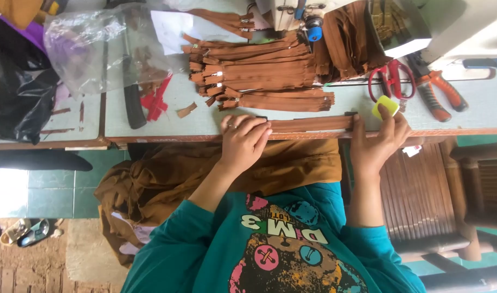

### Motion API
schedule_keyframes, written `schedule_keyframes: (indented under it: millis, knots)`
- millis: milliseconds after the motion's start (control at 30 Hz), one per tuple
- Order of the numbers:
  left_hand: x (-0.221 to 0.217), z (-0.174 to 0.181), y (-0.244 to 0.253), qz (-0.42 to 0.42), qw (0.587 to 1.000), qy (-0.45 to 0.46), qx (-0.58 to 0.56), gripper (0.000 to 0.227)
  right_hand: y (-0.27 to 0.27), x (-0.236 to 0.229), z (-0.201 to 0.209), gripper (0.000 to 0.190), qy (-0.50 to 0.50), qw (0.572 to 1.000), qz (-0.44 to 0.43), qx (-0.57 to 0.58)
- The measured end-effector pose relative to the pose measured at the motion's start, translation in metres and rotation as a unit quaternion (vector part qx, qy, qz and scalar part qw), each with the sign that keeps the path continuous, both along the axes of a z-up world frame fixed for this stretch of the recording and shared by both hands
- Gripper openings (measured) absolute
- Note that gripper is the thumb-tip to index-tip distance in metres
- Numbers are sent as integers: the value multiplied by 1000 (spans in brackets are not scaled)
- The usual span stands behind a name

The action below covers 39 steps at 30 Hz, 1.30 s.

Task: Applying a marking or adhesive substance to the ends of a stack of zippers using a small sponge block.

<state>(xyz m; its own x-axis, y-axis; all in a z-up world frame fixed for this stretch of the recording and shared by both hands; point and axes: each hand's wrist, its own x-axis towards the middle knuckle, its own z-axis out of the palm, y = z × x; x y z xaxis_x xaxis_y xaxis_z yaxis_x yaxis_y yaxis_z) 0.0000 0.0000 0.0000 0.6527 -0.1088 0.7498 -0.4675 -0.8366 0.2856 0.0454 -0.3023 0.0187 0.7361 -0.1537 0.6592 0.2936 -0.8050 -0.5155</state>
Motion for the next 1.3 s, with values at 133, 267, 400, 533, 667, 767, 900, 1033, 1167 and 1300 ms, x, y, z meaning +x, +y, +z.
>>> schedule_keyframes:
  millis: [133,267,400,533,667,767,900,1033,1167,1300]
  knots:
    - [5,-3,1,8,1000,13,-14,10,-1,0,1,45,5,1000,-10,2]
    - [4,7,4,28,999,35,-30,6,2,-2,2,42,21,1000,-12,3]
    - [4,11,5,2,999,43,-33,9,6,-5,9,42,30,999,-8,13]
    - [3,10,6,-7,999,48,-15,16,12,-6,15,42,41,999,-18,19]
    - [5,-1,6,-15,998,63,-12,10,11,-5,13,43,46,998,-27,22]
    - [6,2,5,-16,997,76,-16,7,8,-3,7,43,40,999,-25,25]
    - [8,-1,4,-11,997,78,-9,9,8,-3,7,44,36,999,-17,26]
    - [7,3,5,-11,996,88,-13,7,7,-3,6,43,39,999,-17,25]
    - [6,0,7,-2,997,81,-1,7,9,-5,11,43,48,998,-12,25]
    - [8,-3,7,-4,996,83,-7,9,10,-6,15,42,53,998,-12,21]
